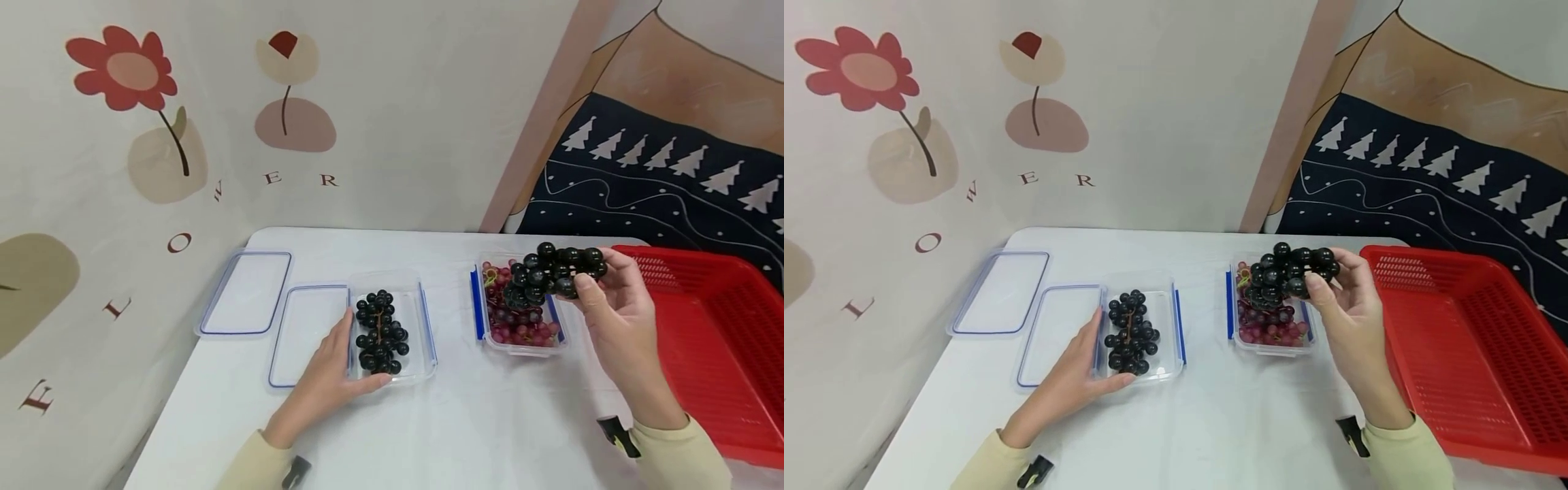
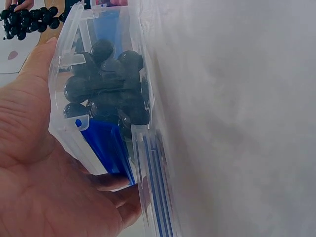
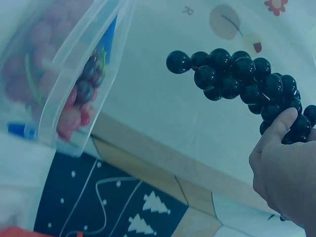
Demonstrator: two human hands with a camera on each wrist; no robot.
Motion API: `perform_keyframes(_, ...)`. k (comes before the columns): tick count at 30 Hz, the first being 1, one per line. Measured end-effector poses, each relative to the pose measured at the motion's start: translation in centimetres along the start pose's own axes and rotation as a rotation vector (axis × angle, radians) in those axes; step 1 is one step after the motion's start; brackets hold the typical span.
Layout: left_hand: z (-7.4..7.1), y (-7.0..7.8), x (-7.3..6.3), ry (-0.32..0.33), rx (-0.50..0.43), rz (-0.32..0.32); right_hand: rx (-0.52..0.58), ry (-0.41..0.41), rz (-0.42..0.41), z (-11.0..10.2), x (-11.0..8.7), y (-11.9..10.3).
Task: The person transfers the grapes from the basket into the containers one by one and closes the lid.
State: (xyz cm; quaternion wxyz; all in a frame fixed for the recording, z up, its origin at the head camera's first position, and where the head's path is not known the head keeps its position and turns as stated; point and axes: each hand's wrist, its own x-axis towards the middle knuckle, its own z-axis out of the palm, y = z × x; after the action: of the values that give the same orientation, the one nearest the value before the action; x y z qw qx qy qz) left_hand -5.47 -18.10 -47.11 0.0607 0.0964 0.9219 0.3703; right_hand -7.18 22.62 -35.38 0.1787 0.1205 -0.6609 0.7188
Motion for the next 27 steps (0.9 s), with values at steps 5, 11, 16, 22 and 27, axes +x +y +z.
perform_keyframes(5, 0.0, 0.1, 0.1, 0.001, 0.008, 0.002, -0.124, -0.041, 0.008, 1.6, -0.5, 0.3)
perform_keyframes(11, -0.1, 0.0, 0.0, 0.003, 0.002, -0.002, -0.118, -0.139, 0.029, 3.9, -1.1, 1.1)
perform_keyframes(16, 0.0, -0.1, 0.0, 0.0, -0.002, -0.007, -0.083, -0.223, 0.04, 6.1, -1.7, 1.9)
perform_keyframes(22, 0.2, -0.1, 0.1, -0.002, 0.002, -0.002, -0.078, -0.325, 0.038, 8.0, -2.7, 2.6)
perform_keyframes(27, 0.0, -0.1, 0.0, -0.004, 0.014, -0.001, -0.094, -0.394, 0.044, 8.7, -3.2, 3.0)
